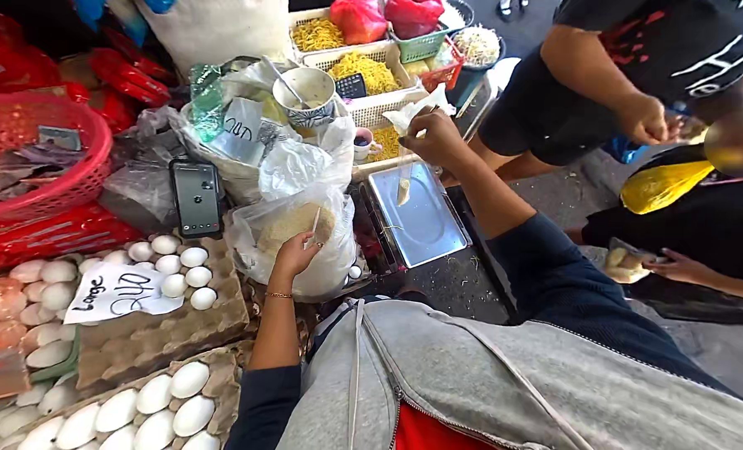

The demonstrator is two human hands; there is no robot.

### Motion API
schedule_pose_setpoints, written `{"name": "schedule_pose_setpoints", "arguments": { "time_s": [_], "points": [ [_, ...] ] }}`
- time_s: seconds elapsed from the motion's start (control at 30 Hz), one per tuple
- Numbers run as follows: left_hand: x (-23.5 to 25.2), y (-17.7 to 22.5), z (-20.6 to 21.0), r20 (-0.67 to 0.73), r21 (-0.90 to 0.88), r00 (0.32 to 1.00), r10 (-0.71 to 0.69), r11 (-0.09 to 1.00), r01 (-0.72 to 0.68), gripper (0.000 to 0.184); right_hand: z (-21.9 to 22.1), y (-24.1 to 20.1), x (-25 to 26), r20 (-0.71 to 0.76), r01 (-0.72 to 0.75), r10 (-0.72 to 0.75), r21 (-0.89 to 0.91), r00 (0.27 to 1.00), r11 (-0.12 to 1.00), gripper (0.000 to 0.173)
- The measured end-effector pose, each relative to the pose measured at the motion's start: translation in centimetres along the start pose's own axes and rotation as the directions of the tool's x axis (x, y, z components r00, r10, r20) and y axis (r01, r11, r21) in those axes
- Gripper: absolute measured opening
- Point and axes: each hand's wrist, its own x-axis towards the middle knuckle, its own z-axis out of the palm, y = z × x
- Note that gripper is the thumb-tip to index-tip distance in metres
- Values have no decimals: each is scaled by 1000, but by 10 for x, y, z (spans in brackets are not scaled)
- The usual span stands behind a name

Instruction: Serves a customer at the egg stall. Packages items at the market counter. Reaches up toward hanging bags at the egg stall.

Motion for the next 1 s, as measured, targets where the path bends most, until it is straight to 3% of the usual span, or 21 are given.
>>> {"name": "schedule_pose_setpoints", "arguments": {
  "time_s": [0.2,0.4,0.53,0.7,0.8,0.9,1.0],
  "points": [
    [-25,10,2,-189,-54,978,83,994,-95,46,44,71,-53,-259,-111,142,130,955,985,31],
    [-46,12,29,-368,-97,924,102,984,-147,39,126,156,-159,-118,-386,427,268,896,883,32],
    [-55,40,48,-462,-29,881,97,992,-125,42,152,172,-206,-70,-502,563,373,823,780,30],
    [-58,77,76,-572,68,804,164,986,-153,51,163,178,-234,20,-573,613,384,790,724,80],
    [-59,91,97,-599,84,775,202,978,-190,50,167,181,-233,104,-614,620,337,778,714,93],
    [-63,96,115,-588,116,772,242,969,-216,48,169,183,-228,219,-648,610,236,762,724,82],
    [-64,107,131,-598,133,749,286,956,-259,47,163,191,-212,265,-634,584,168,767,755,44]
  ]
}}
